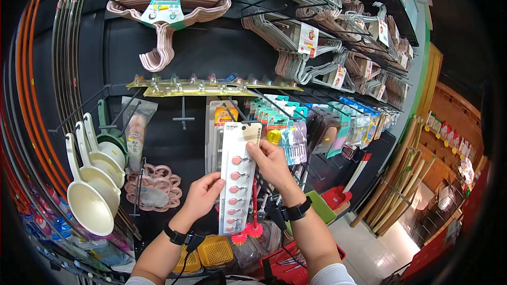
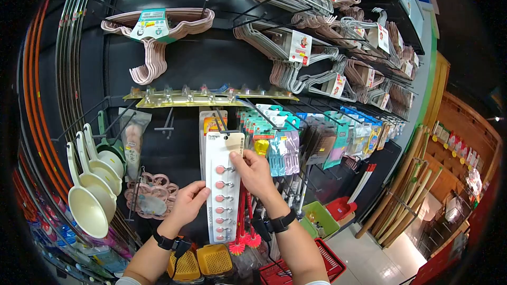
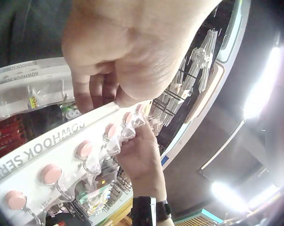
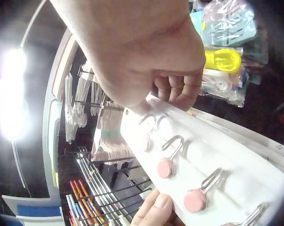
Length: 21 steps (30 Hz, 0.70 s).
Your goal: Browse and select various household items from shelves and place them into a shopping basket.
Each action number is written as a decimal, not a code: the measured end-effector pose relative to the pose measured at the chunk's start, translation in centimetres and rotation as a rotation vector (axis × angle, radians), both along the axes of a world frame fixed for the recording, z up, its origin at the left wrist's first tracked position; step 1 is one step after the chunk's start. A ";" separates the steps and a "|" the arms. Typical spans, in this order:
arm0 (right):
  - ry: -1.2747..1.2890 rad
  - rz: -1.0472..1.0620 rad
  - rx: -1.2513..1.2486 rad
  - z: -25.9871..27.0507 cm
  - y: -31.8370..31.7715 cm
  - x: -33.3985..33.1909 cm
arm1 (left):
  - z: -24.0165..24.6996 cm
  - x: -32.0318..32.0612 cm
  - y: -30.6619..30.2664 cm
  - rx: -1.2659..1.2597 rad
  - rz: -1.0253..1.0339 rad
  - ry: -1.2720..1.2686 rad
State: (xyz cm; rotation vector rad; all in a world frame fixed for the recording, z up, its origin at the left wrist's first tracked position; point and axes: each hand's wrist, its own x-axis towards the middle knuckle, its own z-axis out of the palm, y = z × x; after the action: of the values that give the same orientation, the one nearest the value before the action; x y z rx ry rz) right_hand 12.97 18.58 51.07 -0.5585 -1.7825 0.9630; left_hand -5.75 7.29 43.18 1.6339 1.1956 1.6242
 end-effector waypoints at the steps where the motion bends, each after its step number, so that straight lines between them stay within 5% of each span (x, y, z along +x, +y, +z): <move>1: 0.001 -0.001 0.004 -0.1 0.1 -0.2 | 0.1 -0.1 -0.1 -0.001 0.010 0.021; 21: 0.010 -0.107 0.058 -1.4 3.0 -4.1 | -1.9 -4.4 6.5 0.068 0.206 0.111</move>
State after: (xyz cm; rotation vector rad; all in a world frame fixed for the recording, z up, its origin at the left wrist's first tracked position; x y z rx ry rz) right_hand 8.89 21.60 49.71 -0.6049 -1.7476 0.8362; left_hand -10.15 13.82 41.27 1.7097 1.4187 1.7350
